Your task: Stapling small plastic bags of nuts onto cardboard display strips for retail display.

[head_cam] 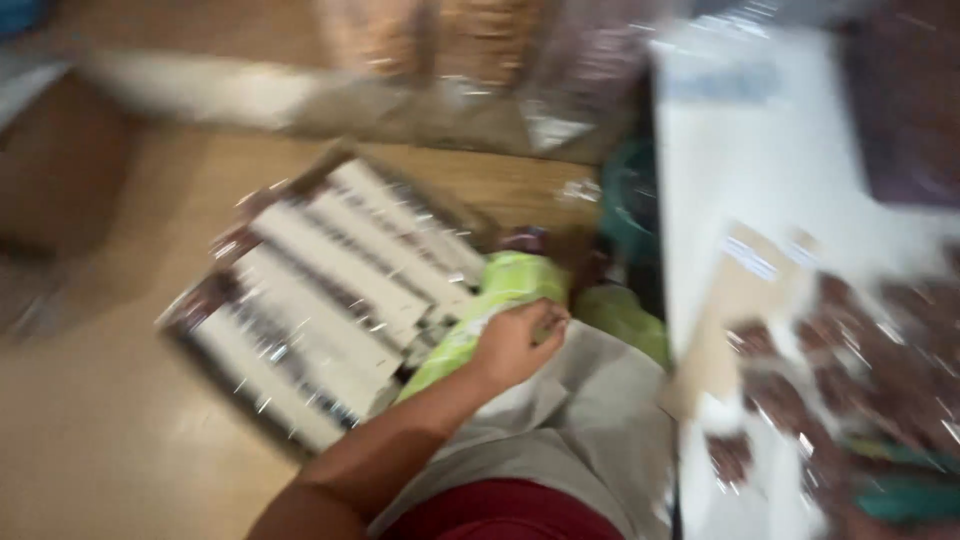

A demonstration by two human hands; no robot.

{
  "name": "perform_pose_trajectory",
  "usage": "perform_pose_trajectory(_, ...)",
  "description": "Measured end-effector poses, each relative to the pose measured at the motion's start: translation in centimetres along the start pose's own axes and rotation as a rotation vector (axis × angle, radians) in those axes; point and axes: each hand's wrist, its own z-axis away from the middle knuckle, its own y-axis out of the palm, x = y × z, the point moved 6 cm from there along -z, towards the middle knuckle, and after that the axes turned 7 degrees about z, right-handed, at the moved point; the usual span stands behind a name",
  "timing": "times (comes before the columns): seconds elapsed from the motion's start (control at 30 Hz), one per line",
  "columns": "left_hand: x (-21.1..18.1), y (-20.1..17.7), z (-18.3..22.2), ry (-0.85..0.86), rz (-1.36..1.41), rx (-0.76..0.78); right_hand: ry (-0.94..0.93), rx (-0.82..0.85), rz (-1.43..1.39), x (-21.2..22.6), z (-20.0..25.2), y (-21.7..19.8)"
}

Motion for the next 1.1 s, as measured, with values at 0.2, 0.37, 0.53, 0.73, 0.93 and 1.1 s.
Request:
perform_pose_trajectory(0.2,1.5,17.8,-4.8,-0.381,-0.328,0.49,-0.374,-1.301,-0.264,2.0,8.8,-11.5)
perform_pose_trajectory(0.37,0.1,22.0,-5.7,-0.277,-0.379,0.592,-0.307,-1.401,-0.131,-2.7,12.4,-22.5)
perform_pose_trajectory(0.53,5.4,25.2,-5.9,-0.255,-0.391,0.665,0.155,-1.539,0.537,-3.2,6.5,-22.0)
perform_pose_trajectory(0.73,3.2,21.3,-6.2,-0.359,0.128,0.567,0.983,-1.059,1.319,-1.4,-0.8,-18.4)
perform_pose_trajectory(0.93,12.0,25.7,-1.8,-1.317,1.005,0.52,0.848,-1.018,1.423,-1.5,-0.4,-19.5)
perform_pose_trajectory(1.1,1.5,20.0,-4.2,-0.945,1.155,0.452,0.403,-1.109,1.227,0.5,2.0,-17.2)
